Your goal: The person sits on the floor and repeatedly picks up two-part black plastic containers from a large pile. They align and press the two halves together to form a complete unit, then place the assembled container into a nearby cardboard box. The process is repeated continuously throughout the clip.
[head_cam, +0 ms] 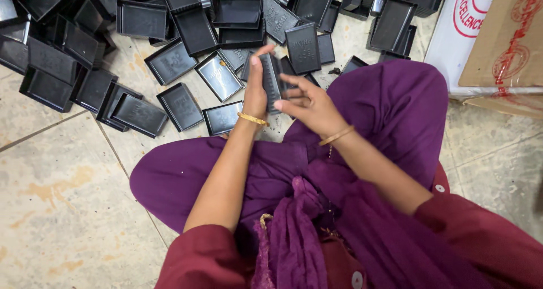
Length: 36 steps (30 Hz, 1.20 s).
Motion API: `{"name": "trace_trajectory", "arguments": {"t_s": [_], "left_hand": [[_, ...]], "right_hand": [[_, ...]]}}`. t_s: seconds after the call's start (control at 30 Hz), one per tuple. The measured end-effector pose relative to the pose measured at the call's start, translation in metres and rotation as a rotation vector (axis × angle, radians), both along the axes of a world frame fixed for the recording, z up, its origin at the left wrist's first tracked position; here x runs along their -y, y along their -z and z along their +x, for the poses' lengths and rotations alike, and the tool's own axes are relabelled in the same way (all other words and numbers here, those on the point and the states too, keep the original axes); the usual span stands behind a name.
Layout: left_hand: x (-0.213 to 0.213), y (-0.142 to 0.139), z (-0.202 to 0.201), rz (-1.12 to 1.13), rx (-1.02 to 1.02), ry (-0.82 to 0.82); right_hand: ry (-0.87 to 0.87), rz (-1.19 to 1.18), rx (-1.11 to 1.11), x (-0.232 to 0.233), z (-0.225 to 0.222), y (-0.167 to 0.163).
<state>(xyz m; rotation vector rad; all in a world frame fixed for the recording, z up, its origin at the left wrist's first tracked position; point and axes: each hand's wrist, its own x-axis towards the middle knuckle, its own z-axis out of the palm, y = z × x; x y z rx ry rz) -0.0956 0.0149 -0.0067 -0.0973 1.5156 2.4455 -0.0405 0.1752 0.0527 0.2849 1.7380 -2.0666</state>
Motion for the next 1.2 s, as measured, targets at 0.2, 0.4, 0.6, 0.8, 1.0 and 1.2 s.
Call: {"name": "trace_trajectory", "arguments": {"t_s": [0.2, 0.4, 0.6, 0.8, 1.0, 1.2], "left_hand": [[0.029, 0.001, -0.022, -0.973, -0.383, -0.341], [0.023, -0.005, -0.021, -1.014, -0.350, -0.381], [0.042, 0.015, -0.109, -1.468, -0.826, -0.042], [0.039, 0.041, -0.097, -1.877, -0.816, 0.160], [0.052, -0.023, -0.050, -1.282, -0.708, 0.010], [0.044, -0.023, -0.051, -1.347, -0.658, -0.067]], "right_hand": [[-0.001, -0.071, -0.052, -0.002, 0.005, -0.004], [0.096, 0.421, -0.354, 0.004, 0.018, 0.013], [0.618, -0.313, -0.624, -0.155, -0.004, -0.031], [0.890, -0.269, -0.606, -0.207, -0.010, -0.059], [0.270, 0.947, -0.564, -0.037, -0.082, 0.056], [0.063, 1.345, -0.309, -0.020, -0.084, 0.085]]}}
